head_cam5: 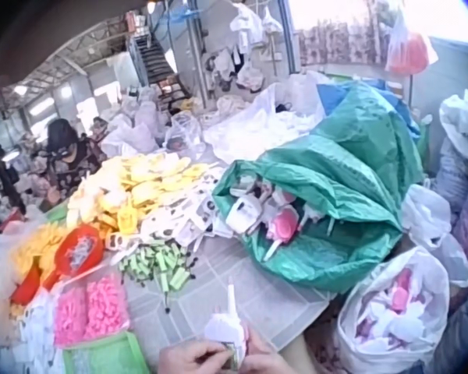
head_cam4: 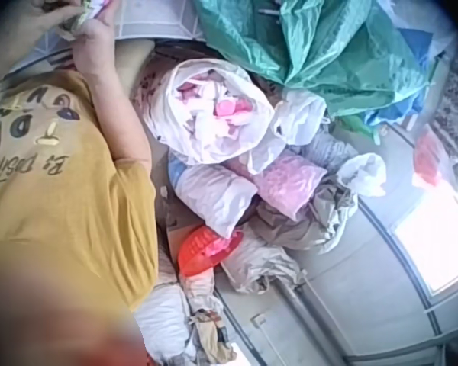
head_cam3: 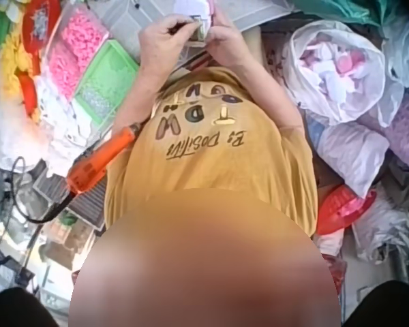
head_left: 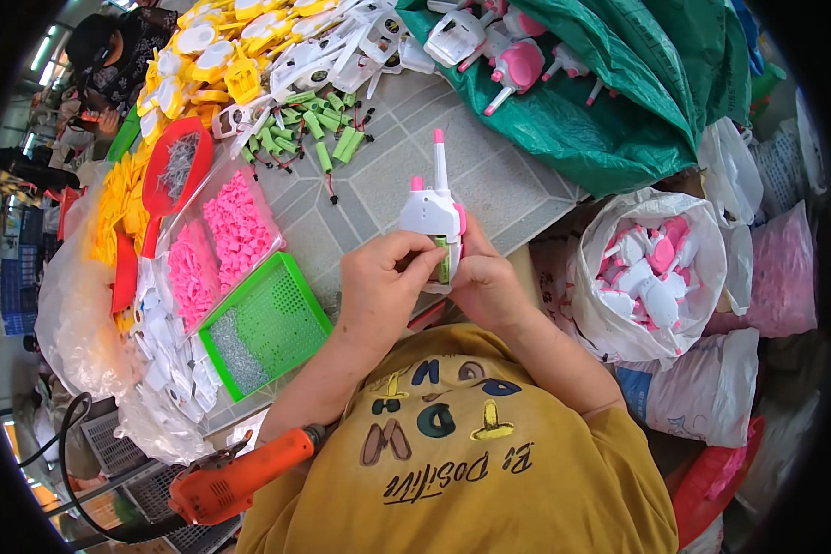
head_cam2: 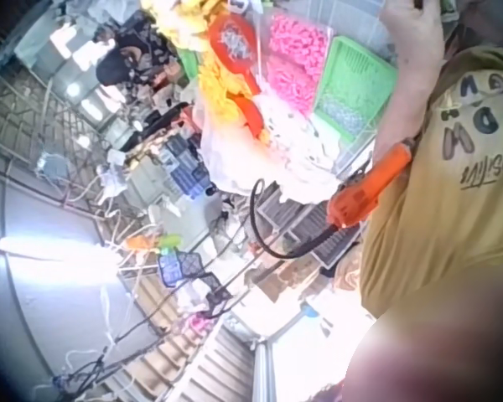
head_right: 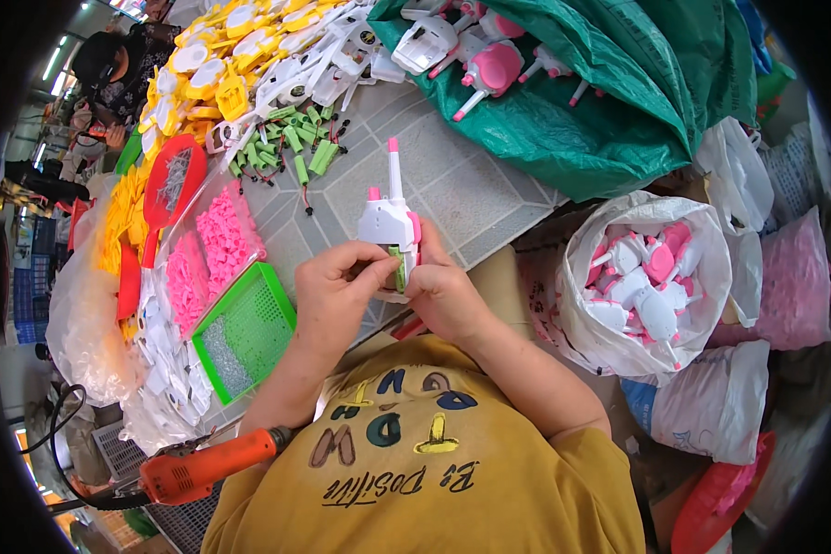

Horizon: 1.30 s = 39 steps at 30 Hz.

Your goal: Assembling plastic toy walkie-talkies by inserting batteries and electronic components, and using an electric screwdriver to secure them.

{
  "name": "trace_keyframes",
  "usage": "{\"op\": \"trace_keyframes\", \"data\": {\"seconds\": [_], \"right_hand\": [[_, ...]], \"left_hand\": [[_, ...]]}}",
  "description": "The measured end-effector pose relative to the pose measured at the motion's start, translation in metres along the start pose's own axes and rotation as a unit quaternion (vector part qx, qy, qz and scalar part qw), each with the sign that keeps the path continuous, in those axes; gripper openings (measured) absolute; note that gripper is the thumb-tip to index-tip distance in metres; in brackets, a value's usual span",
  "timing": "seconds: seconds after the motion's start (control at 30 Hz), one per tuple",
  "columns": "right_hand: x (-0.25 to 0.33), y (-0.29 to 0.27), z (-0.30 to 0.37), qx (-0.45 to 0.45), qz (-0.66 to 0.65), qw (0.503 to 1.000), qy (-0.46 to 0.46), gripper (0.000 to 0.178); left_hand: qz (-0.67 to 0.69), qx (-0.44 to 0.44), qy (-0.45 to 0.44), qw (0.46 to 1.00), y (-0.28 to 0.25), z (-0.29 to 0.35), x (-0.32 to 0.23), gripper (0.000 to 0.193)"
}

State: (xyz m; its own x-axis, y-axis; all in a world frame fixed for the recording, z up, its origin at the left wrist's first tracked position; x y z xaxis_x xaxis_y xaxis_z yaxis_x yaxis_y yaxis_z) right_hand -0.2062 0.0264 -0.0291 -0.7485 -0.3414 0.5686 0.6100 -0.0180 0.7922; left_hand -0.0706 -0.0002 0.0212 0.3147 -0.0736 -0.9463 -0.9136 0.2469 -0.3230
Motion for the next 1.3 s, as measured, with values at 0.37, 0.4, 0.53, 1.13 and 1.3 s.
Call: {"op": "trace_keyframes", "data": {"seconds": [0.37,0.4,0.53,1.13,1.3], "right_hand": [[0.001,0.011,0.007,-0.005,0.013,1.0,0.004,0.1],[0.001,0.012,0.008,-0.01,0.021,1.0,-0.003,0.099],[0.0,0.01,0.003,0.004,0.029,0.999,-0.013,0.096],[0.007,-0.005,0.014,0.035,0.355,0.926,-0.122,0.061],[0.016,0.002,0.02,0.051,0.442,0.875,-0.19,0.06]], "left_hand": [[0.032,0.027,-0.07,0.997,-0.006,0.002,-0.002,0.012],[0.033,0.027,-0.07,0.997,-0.006,0.002,-0.002,0.012],[0.001,-0.002,-0.036,0.999,-0.005,0.004,-0.01,0.01],[-0.1,-0.114,0.153,0.976,-0.049,-0.01,-0.026,0.013],[-0.045,-0.059,0.154,0.985,-0.041,-0.01,-0.022,0.015]]}}
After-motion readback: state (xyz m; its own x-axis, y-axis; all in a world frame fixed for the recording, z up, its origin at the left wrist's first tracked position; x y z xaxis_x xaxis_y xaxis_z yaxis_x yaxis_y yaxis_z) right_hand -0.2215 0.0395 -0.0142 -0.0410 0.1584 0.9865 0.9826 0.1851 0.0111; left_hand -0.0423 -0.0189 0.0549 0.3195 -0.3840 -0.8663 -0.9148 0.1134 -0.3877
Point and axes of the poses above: each hand's wrist, its own z-axis away from the middle knuckle, its own y-axis out of the palm, x = y × z, the point moved 3 cm from there along -z, towards the middle knuckle, and after that the axes turned 2 degrees about y, right-handed, at the moved point
